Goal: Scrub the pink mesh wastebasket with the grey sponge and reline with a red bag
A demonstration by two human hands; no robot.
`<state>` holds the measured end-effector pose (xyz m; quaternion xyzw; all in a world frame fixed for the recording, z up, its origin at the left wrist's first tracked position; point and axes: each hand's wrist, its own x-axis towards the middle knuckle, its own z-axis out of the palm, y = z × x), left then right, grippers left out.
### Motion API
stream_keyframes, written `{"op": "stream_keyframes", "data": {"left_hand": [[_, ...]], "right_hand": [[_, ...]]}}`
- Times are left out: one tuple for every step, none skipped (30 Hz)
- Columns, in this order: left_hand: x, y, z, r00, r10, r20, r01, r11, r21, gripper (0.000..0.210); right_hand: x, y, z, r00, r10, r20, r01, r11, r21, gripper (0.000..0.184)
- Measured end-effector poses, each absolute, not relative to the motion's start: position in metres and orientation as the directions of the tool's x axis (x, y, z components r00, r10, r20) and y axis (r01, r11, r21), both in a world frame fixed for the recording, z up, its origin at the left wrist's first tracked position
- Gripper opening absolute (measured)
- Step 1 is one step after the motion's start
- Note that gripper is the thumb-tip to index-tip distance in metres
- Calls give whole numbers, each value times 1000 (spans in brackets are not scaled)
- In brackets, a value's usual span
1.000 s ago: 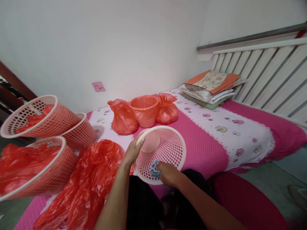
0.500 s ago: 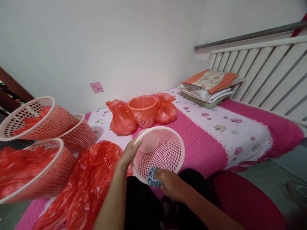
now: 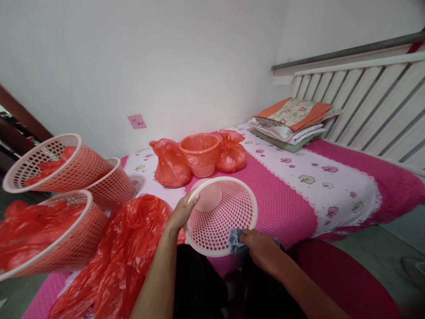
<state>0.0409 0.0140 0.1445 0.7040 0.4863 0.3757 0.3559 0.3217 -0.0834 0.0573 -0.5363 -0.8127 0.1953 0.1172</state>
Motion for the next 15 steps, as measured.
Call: {"op": "stream_keyframes", "data": {"left_hand": [[41, 14, 144, 241, 952, 186, 414, -274, 868, 66], [42, 14, 144, 239, 952, 189, 408, -275, 870, 65], [42, 14, 144, 238, 952, 193, 402, -277, 873, 65], [42, 14, 145, 239, 951, 195, 396, -279, 875, 64], [42, 15, 145, 241, 950, 196, 391, -280, 877, 64], [42, 15, 145, 244, 950, 195, 388, -280, 878, 64], [42, 14, 146, 249, 949, 192, 388, -279, 878, 64], [43, 14, 146, 253, 949, 188, 389, -278, 878, 65], [43, 14, 146, 256, 949, 185, 391, -277, 878, 66], [43, 13, 146, 257, 949, 183, 393, -275, 877, 67], [43, 12, 146, 256, 950, 180, 393, -272, 878, 68], [43, 11, 146, 254, 951, 176, 394, -269, 879, 69], [43, 10, 145, 253, 952, 174, 394, -265, 880, 69], [43, 10, 145, 254, 952, 171, 394, -263, 881, 69], [43, 9, 146, 256, 952, 169, 392, -262, 882, 68]], "right_hand": [[326, -80, 61, -360, 933, -31, 865, 321, -387, 40], [331, -77, 65, -323, 946, -30, 896, 295, -333, 39], [336, -73, 71, -293, 956, -13, 914, 276, -299, 38], [340, -70, 77, -261, 965, 32, 917, 259, -303, 36], [345, -68, 83, -235, 968, 93, 908, 252, -334, 34], [349, -65, 88, -211, 964, 164, 887, 259, -382, 32], [353, -62, 92, -186, 951, 245, 856, 280, -434, 31], [356, -59, 94, -156, 932, 327, 822, 306, -480, 30], [358, -56, 94, -117, 908, 402, 792, 329, -514, 31], [360, -52, 92, -74, 886, 457, 769, 343, -540, 32], [362, -47, 89, -42, 873, 486, 747, 350, -565, 33], [363, -43, 84, -21, 872, 488, 724, 350, -595, 34], [363, -38, 79, -8, 882, 471, 696, 344, -631, 35], [363, -34, 73, -3, 896, 445, 663, 335, -670, 36], [362, -31, 68, 2, 907, 422, 631, 326, -704, 37]]}}
